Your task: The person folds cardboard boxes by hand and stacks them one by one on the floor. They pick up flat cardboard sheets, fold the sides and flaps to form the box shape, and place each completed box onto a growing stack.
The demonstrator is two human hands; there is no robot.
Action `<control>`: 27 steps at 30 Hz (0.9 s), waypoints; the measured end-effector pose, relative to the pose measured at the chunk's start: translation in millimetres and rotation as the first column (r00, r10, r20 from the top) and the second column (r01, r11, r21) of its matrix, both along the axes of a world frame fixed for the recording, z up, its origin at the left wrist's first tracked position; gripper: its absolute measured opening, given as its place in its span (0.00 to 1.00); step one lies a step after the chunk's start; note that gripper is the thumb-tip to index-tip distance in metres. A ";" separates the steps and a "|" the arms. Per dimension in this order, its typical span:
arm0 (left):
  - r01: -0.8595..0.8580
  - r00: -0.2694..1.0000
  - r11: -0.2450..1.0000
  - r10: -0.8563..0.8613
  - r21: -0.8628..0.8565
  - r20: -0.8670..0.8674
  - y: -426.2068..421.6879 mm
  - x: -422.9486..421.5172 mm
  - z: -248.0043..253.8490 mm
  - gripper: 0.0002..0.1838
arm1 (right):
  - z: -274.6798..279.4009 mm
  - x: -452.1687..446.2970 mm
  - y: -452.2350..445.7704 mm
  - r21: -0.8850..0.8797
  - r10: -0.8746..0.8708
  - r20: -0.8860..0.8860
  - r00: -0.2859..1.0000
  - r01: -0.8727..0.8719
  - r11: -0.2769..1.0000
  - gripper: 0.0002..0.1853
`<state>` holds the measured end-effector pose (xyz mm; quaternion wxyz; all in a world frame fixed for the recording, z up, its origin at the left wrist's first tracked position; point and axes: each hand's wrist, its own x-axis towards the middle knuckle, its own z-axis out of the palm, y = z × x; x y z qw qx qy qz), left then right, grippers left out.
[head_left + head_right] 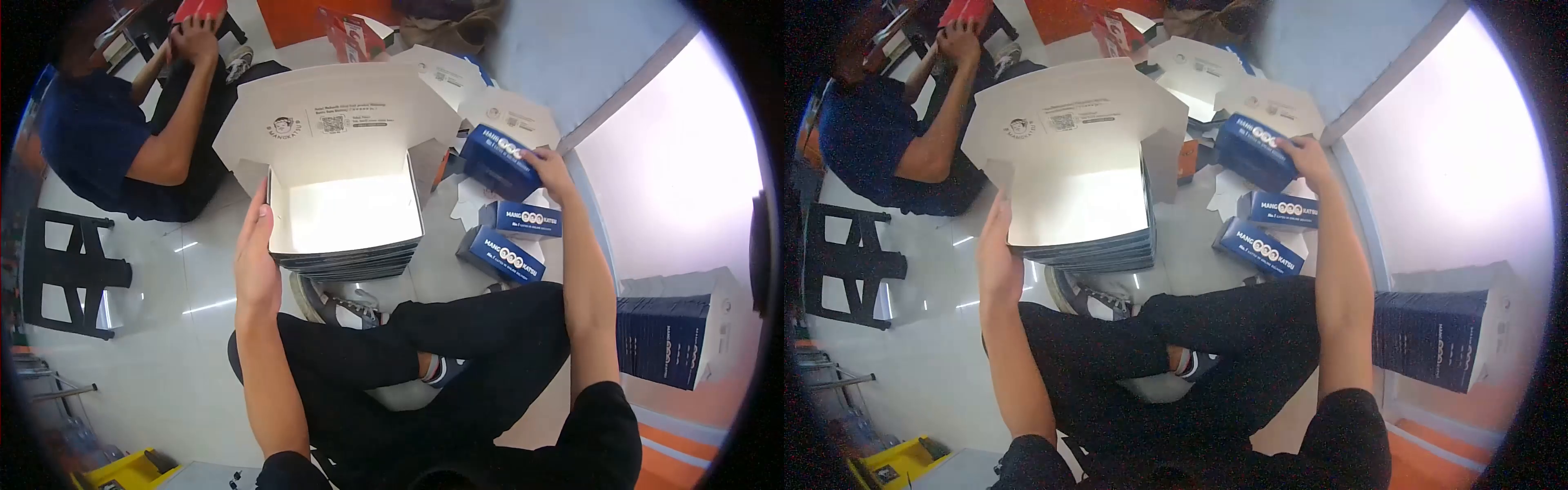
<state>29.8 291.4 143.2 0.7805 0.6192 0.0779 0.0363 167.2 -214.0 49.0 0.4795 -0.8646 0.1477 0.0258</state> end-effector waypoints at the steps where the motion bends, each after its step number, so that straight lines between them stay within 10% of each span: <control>1: 0.000 1.000 1.000 0.000 -0.017 -0.002 -0.2 0.5 -0.9 0.29 | 25.4 -7.4 9.6 0.061 -0.040 0.010 0.999 0.040 0.997 0.23; 8: -0.018 1.000 0.999 0.020 0.049 -0.023 -1.3 -1.9 0.2 0.30 | 102.5 -54.1 14.9 0.481 -0.148 0.254 0.956 0.008 0.876 0.20; 11: -0.040 0.999 0.994 0.041 0.101 0.001 -6.0 -3.9 5.2 0.29 | 117.6 -60.0 11.4 0.820 -0.237 0.213 0.948 -0.041 0.571 0.17; 18: -0.061 0.998 0.988 0.065 0.140 -0.024 -8.5 -10.0 16.9 0.29 | 160.0 -88.8 17.2 0.902 -0.359 0.377 0.854 -0.251 0.350 0.15; 20: -0.051 0.999 0.983 0.048 0.178 0.022 -6.8 -10.8 12.9 0.29 | 186.1 -110.1 39.5 0.753 -0.230 0.624 0.747 -0.495 0.434 0.15; 23: -0.069 0.998 0.987 0.067 0.145 0.016 -8.9 -12.5 15.6 0.29 | 208.3 -145.7 118.1 0.347 -0.032 0.793 0.609 -0.407 0.845 0.13; 24: -0.076 0.997 0.985 0.074 0.153 0.017 -9.5 -13.8 18.0 0.29 | 193.2 -145.9 127.8 0.027 0.050 0.815 0.577 -0.123 0.992 0.12; 25: -0.078 0.997 0.986 0.078 0.147 0.005 -10.1 -14.9 20.7 0.29 | 197.8 -155.6 150.3 -0.249 0.288 0.699 0.654 -0.155 0.956 0.12; 27: -0.090 0.996 0.983 0.093 0.158 -0.009 -10.3 -15.3 23.8 0.28 | 195.4 -149.7 182.7 -0.749 0.705 0.574 0.416 -0.082 0.658 0.13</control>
